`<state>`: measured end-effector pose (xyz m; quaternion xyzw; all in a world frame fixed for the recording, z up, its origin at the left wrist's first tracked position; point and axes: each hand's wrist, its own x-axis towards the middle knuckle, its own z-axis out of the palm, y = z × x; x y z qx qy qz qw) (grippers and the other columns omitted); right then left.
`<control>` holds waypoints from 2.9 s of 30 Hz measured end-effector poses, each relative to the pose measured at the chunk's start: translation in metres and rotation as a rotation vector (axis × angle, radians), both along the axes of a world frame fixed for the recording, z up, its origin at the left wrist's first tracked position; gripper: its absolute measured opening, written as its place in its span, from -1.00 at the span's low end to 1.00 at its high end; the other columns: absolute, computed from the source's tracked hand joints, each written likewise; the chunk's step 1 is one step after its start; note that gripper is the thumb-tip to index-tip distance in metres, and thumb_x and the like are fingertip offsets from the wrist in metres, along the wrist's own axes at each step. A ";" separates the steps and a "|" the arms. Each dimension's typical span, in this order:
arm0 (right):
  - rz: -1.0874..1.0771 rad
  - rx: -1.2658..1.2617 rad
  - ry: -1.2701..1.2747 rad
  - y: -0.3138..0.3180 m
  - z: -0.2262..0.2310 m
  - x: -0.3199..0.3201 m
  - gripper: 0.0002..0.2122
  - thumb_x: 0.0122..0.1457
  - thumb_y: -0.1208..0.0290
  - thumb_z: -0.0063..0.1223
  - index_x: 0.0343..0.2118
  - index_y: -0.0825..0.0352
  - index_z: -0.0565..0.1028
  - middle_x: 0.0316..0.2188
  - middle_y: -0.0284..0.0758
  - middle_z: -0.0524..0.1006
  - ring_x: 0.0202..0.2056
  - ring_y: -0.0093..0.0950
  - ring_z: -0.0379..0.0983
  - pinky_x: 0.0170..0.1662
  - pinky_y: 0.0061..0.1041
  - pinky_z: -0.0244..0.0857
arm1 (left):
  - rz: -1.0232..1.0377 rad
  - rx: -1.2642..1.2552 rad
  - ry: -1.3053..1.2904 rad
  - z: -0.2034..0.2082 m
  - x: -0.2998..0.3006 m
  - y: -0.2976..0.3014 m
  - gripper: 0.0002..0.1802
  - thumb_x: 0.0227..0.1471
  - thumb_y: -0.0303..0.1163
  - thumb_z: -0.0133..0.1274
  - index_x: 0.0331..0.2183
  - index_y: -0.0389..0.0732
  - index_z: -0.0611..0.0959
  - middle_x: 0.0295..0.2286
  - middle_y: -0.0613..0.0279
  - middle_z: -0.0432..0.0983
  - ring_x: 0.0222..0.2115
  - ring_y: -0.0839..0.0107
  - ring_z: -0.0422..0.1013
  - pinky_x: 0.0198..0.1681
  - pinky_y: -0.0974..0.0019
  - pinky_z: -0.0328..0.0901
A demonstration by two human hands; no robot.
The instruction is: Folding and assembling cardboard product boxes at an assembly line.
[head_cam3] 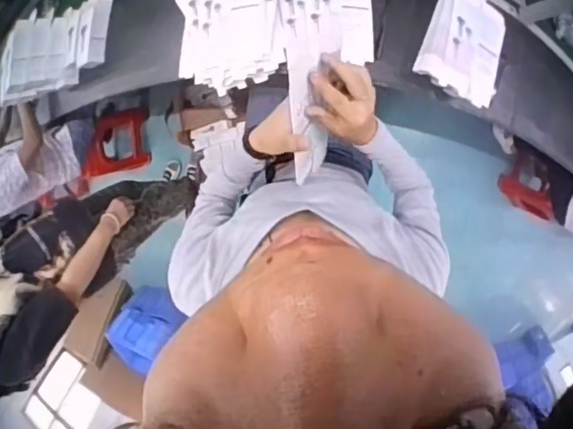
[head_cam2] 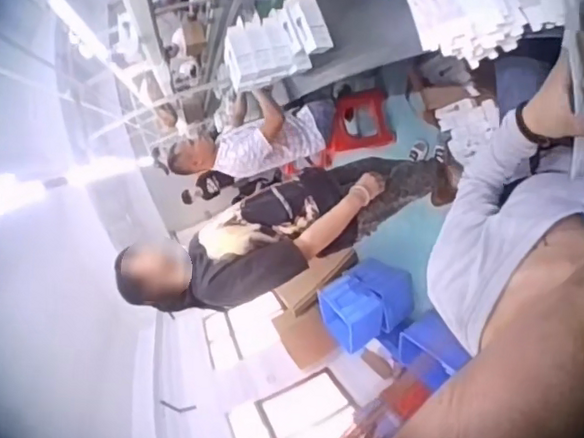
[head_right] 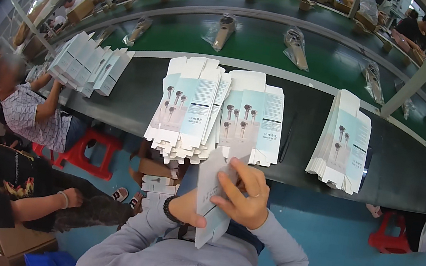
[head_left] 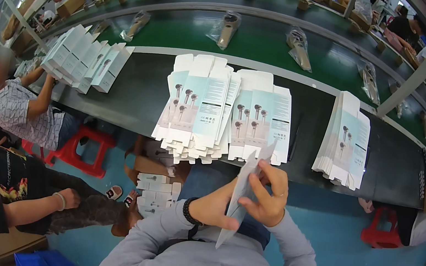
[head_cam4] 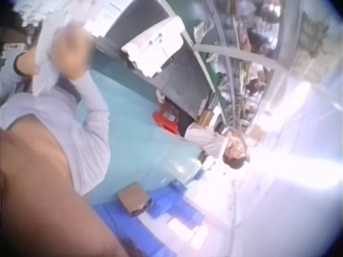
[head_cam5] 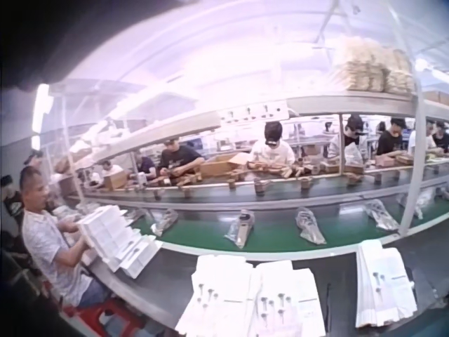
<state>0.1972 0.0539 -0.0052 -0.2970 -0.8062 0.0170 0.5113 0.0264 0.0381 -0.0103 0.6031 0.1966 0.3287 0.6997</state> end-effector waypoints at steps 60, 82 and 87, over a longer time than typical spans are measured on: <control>0.318 -0.581 0.642 -0.021 -0.041 -0.024 -0.49 0.10 0.23 -0.04 0.03 0.41 0.13 -0.06 -0.05 0.22 -0.08 -0.27 0.21 -0.02 -0.37 0.09 | 0.464 0.686 0.077 -0.013 0.002 0.018 -0.36 -0.05 -0.27 0.02 0.05 -0.20 0.18 -0.24 -0.01 0.39 -0.08 0.04 0.22 -0.01 0.05 0.06; 0.368 -0.955 0.723 -0.019 -0.008 -0.032 -0.79 -0.02 0.72 -0.04 -0.32 0.35 0.31 -0.24 -0.19 0.31 -0.21 -0.55 0.28 -0.18 -0.61 0.19 | 0.603 0.955 0.160 0.011 -0.009 0.011 0.33 -0.68 0.03 0.40 0.09 0.30 -0.12 -0.20 0.12 0.18 -0.36 0.29 0.24 -0.40 0.31 0.21; 0.352 -0.952 0.735 -0.021 -0.014 -0.037 -0.74 0.02 0.58 -0.03 -0.19 0.39 0.28 -0.16 -0.17 0.30 -0.21 -0.49 0.28 -0.15 -0.53 0.18 | 0.672 0.989 0.196 0.011 -0.009 0.009 0.31 -0.68 0.03 0.40 0.09 0.22 -0.06 -0.19 0.12 0.19 -0.33 0.29 0.24 -0.38 0.31 0.20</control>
